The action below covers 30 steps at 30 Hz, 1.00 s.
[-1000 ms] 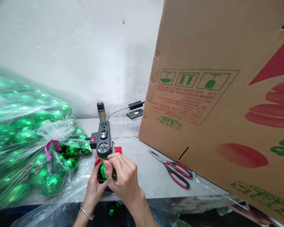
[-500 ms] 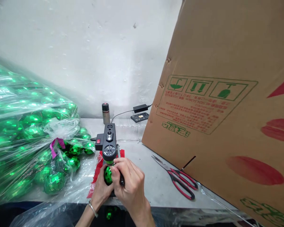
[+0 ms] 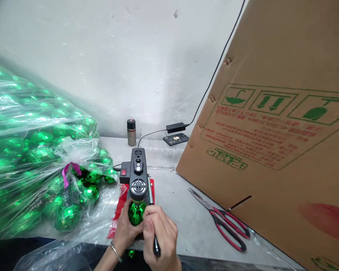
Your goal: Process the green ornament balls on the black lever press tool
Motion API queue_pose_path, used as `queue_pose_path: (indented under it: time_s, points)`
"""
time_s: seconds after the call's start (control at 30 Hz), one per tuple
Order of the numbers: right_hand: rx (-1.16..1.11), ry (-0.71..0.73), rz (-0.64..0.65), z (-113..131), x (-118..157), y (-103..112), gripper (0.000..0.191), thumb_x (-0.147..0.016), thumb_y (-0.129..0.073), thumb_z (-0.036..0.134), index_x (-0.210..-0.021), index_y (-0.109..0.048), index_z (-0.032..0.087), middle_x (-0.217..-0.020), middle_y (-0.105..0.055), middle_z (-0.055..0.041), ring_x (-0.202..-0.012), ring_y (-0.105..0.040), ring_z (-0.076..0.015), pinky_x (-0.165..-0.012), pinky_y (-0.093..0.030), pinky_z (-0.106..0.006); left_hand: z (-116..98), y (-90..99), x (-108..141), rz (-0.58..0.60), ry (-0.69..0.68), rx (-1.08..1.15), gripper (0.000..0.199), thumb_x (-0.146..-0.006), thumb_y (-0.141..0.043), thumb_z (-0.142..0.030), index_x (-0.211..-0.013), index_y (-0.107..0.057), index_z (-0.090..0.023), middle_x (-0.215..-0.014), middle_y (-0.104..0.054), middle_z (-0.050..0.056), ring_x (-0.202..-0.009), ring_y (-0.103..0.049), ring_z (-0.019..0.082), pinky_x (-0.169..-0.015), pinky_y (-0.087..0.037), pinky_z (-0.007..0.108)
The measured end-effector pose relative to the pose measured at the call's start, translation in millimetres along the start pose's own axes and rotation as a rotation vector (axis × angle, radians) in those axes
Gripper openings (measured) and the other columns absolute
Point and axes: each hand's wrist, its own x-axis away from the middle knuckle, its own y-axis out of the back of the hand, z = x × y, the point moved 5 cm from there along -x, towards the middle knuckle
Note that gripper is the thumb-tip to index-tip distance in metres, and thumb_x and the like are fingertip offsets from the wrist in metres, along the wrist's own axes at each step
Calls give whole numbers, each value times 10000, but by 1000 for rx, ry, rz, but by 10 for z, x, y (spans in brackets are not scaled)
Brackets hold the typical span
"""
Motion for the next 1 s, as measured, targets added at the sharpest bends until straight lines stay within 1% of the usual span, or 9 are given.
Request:
queue_pose_path:
  time_s: [0.13, 0.27, 0.47, 0.57, 0.8, 1.0]
  points:
    - [21, 7, 12, 4, -24, 6, 289, -1045, -392, 61, -834, -499, 227, -704, -577, -1, -582, -587, -113, -523, -441, -234, 42, -18, 7, 6, -19, 9, 719, -638, -846, -407, -1291, -657, -175, -1282, -743, 179, -1203, -712, 413, -1096, -547, 612]
    - [-7, 4, 12, -1, -46, 19, 277, -1009, -414, 26, -838, -494, 229, -693, -563, 9, -589, -577, -112, -535, -432, -232, 83, -28, 18, 8, -7, 27, 741, -643, -852, -391, -1318, -635, -177, -1261, -743, 164, -1179, -722, 389, -1080, -564, 584]
    - [-24, -42, 37, -25, 11, 13, 278, -1016, -405, 37, -834, -487, 231, -723, -564, 5, -594, -572, -107, -538, -418, -229, 86, -31, 26, 16, -15, 13, 751, -637, -858, -384, -1322, -637, -170, -1248, -743, 173, -1185, -716, 404, -1085, -558, 603]
    - [-38, -29, 23, -25, 26, 11, 288, -1016, -404, 36, -818, -481, 230, -719, -553, 7, -595, -567, -104, -540, -423, -223, 83, -29, 30, 16, -35, 3, 746, -639, -857, -378, -1317, -641, -154, -1246, -741, 184, -1183, -718, 406, -1084, -561, 605]
    - [-58, -46, -15, -91, 96, -19, 287, -1029, -405, 60, -808, -488, 223, -747, -568, 11, -601, -566, -95, -564, -441, -217, 84, -33, 43, -11, -62, -36, 722, -627, -839, -319, -1306, -646, -167, -1228, -752, 152, -1131, -744, 374, -1045, -595, 591]
    - [-86, -61, -62, -134, 194, -50, 298, -1046, -404, 83, -800, -498, 222, -755, -564, 11, -622, -575, -101, -584, -454, -221, 81, -35, 47, -26, -70, -53, 707, -645, -823, -329, -1305, -641, -151, -1195, -762, 161, -1117, -749, 376, -1023, -605, 606]
